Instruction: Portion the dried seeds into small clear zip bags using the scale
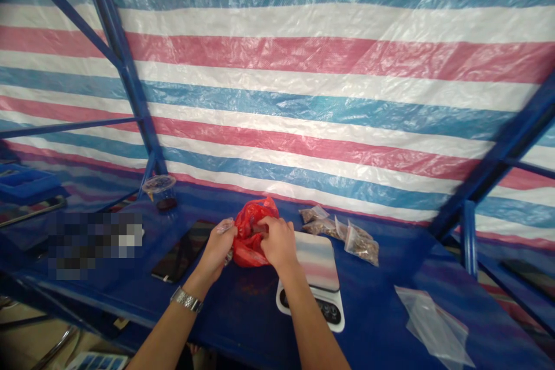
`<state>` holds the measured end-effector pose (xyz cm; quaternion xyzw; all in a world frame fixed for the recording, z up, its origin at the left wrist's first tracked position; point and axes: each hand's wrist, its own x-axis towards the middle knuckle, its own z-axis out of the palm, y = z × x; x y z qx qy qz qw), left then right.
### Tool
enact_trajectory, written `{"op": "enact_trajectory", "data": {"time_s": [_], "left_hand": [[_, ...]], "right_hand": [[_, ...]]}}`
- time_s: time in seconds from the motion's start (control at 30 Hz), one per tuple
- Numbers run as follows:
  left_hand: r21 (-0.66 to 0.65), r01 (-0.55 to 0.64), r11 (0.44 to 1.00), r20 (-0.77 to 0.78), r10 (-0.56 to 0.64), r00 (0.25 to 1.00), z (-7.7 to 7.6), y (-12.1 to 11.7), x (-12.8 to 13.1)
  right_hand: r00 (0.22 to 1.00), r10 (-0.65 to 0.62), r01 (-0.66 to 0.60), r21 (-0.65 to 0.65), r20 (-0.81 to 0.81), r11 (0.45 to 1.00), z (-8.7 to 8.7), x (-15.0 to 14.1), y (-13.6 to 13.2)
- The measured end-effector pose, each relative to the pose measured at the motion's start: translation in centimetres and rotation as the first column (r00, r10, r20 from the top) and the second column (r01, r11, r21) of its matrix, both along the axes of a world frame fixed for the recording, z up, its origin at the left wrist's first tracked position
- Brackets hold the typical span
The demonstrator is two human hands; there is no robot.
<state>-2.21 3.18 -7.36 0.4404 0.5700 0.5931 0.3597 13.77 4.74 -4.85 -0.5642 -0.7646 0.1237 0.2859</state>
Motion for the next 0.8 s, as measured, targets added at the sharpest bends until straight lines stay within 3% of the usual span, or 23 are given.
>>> {"op": "enact_trajectory", "data": {"time_s": [0.2, 0.37, 0.47, 0.6, 0.8], "left_hand": [[0.086, 0.003, 0.996, -0.100, 0.005, 0.995, 0.2, -0.2, 0.0], [0.137, 0.057, 0.989, -0.203, -0.028, 0.979, 0.0, -0.5, 0.3], [0.147, 0.076, 0.986, -0.234, -0.040, 0.972, -0.2, -0.5, 0.4], [0.167, 0.078, 0.983, -0.249, -0.035, 0.968, -0.4, -0.3, 0.3], [0.197, 0.077, 0.977, -0.238, -0.028, 0.971, -0.4, -0.3, 0.3]], "right_hand": [[0.920, 0.027, -0.036, -0.015, -0.392, 0.999, 0.0, 1.2, 0.8], [0.858, 0.132, -0.120, 0.057, -0.497, 0.991, 1.4, 0.5, 0.2], [0.879, 0.205, -0.144, 0.170, -0.431, 0.975, 2.4, -0.6, -0.9], [0.939, 0.270, -0.178, 0.373, -0.212, 0.910, 3.1, -1.7, -2.2], [0.948, 0.317, -0.277, 0.475, -0.005, 0.835, 3.2, -2.4, -3.0]]}}
